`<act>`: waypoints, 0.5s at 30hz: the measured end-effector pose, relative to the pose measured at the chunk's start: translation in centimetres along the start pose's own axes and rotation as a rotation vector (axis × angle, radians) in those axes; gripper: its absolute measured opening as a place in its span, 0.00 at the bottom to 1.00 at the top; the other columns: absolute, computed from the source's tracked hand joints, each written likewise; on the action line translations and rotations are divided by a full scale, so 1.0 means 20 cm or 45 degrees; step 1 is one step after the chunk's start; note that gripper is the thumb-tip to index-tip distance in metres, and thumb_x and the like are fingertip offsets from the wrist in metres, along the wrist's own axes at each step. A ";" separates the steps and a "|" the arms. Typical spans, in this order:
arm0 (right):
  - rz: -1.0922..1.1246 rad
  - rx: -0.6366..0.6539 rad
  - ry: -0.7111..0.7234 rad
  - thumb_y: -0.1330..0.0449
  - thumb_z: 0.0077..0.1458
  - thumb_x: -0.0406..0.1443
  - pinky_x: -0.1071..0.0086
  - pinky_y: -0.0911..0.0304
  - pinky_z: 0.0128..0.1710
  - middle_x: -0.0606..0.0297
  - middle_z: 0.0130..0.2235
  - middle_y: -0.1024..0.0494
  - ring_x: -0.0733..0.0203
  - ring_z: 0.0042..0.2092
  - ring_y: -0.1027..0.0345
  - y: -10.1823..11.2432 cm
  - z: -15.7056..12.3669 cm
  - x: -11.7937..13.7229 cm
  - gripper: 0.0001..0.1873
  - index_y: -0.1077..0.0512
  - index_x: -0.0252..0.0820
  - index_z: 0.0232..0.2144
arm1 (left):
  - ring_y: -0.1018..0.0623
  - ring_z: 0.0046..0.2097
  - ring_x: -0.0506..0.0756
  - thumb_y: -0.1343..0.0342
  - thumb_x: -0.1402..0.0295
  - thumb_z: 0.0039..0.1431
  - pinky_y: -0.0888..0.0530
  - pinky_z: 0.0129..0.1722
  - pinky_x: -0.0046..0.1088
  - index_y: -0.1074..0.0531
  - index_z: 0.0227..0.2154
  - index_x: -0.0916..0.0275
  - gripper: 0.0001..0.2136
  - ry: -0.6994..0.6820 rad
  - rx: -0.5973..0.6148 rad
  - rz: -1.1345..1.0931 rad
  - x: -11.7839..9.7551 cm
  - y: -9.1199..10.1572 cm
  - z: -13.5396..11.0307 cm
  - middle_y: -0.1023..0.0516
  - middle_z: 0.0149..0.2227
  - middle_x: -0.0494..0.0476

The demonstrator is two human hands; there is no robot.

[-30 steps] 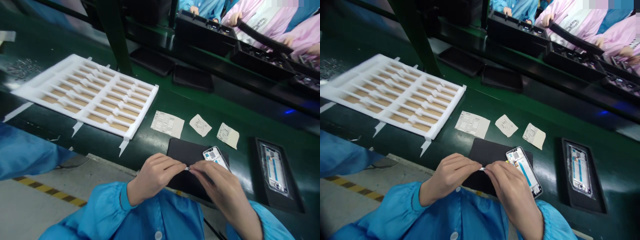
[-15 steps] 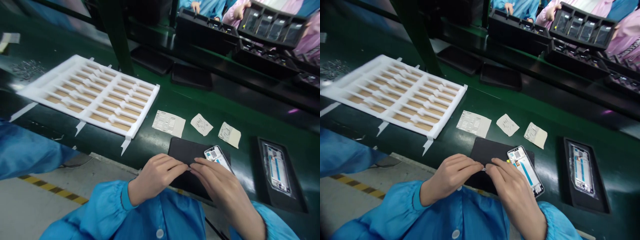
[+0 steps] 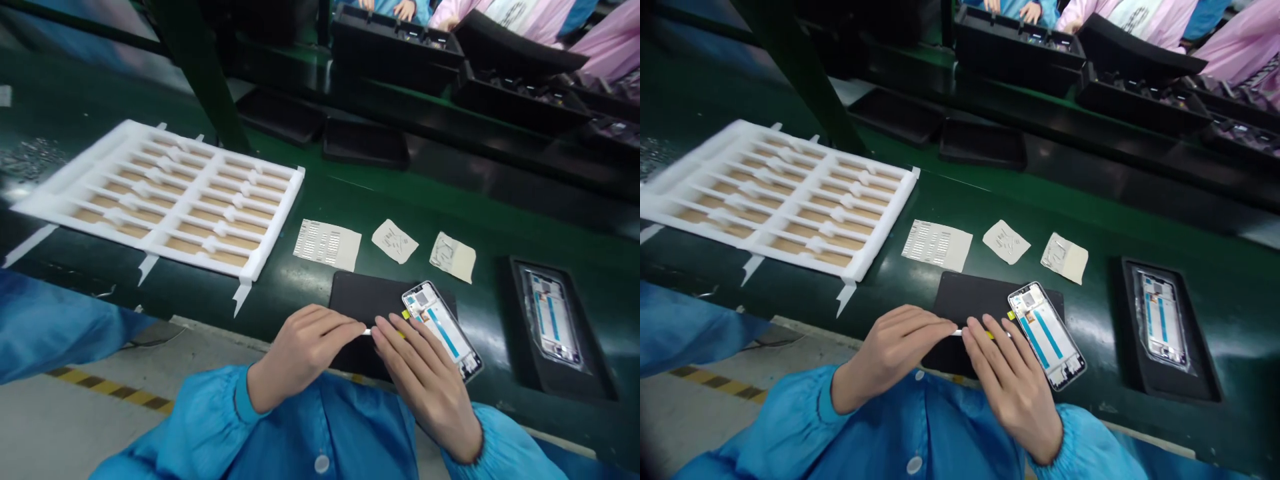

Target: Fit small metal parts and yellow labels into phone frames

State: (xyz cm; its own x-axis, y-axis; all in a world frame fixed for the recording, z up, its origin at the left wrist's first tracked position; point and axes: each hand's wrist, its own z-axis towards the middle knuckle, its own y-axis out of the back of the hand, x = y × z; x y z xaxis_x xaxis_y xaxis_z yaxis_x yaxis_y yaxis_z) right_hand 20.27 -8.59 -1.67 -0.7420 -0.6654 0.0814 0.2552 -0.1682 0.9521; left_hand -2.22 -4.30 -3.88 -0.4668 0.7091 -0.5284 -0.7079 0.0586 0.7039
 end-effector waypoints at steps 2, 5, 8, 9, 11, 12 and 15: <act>-0.031 -0.008 0.015 0.47 0.63 0.27 0.50 0.36 0.60 0.53 0.59 0.29 0.46 0.62 0.37 -0.01 0.00 0.01 0.22 0.34 0.33 0.59 | 0.20 0.42 0.53 0.50 0.77 0.67 0.26 0.41 0.31 0.27 0.45 0.64 0.10 -0.007 -0.005 0.003 0.00 0.00 0.00 0.18 0.41 0.55; -0.055 -0.069 0.013 0.47 0.62 0.26 0.49 0.38 0.60 0.52 0.58 0.28 0.45 0.60 0.34 -0.03 0.01 0.03 0.20 0.32 0.30 0.56 | 0.20 0.42 0.53 0.51 0.78 0.67 0.26 0.41 0.31 0.27 0.46 0.64 0.10 -0.016 0.006 0.009 0.00 0.01 0.01 0.19 0.42 0.56; 0.009 -0.121 -0.067 0.44 0.61 0.25 0.46 0.42 0.62 0.55 0.56 0.25 0.47 0.58 0.32 -0.04 0.04 0.04 0.20 0.31 0.34 0.55 | 0.21 0.42 0.55 0.54 0.76 0.68 0.26 0.42 0.33 0.28 0.48 0.67 0.11 -0.020 0.070 0.092 -0.04 0.02 0.03 0.20 0.43 0.59; 0.062 -0.131 -0.111 0.43 0.61 0.26 0.45 0.43 0.62 0.57 0.55 0.24 0.48 0.58 0.32 -0.03 0.06 0.04 0.19 0.31 0.37 0.55 | 0.21 0.42 0.56 0.55 0.76 0.69 0.26 0.42 0.34 0.29 0.48 0.68 0.12 -0.026 0.107 0.141 -0.05 0.03 0.04 0.20 0.43 0.61; 0.186 -0.191 -0.199 0.42 0.61 0.30 0.44 0.43 0.62 0.59 0.54 0.24 0.48 0.58 0.33 0.00 0.08 0.03 0.20 0.33 0.40 0.56 | 0.21 0.41 0.58 0.56 0.76 0.69 0.25 0.41 0.36 0.30 0.49 0.69 0.13 -0.040 0.204 0.232 -0.08 0.05 0.06 0.20 0.41 0.62; 0.241 -0.250 -0.246 0.42 0.61 0.31 0.43 0.42 0.61 0.59 0.54 0.24 0.48 0.58 0.33 0.03 0.07 0.01 0.22 0.34 0.42 0.57 | 0.22 0.41 0.58 0.56 0.76 0.68 0.25 0.41 0.36 0.30 0.50 0.69 0.13 -0.042 0.254 0.260 -0.09 0.07 0.08 0.21 0.40 0.62; 0.334 -0.474 -0.459 0.41 0.60 0.32 0.43 0.42 0.61 0.61 0.53 0.24 0.46 0.57 0.32 0.11 -0.02 -0.09 0.23 0.33 0.48 0.57 | 0.22 0.42 0.57 0.54 0.76 0.67 0.26 0.42 0.36 0.29 0.49 0.65 0.12 0.009 0.310 0.251 -0.06 0.20 0.09 0.21 0.41 0.60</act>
State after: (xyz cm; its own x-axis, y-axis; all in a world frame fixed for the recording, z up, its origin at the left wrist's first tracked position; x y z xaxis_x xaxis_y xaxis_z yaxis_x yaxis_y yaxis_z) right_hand 22.36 -7.95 0.11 -0.7719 -0.4408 0.4582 0.6118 -0.3190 0.7238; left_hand -3.52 -3.65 0.36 -0.5867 0.7187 -0.3731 -0.4562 0.0874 0.8856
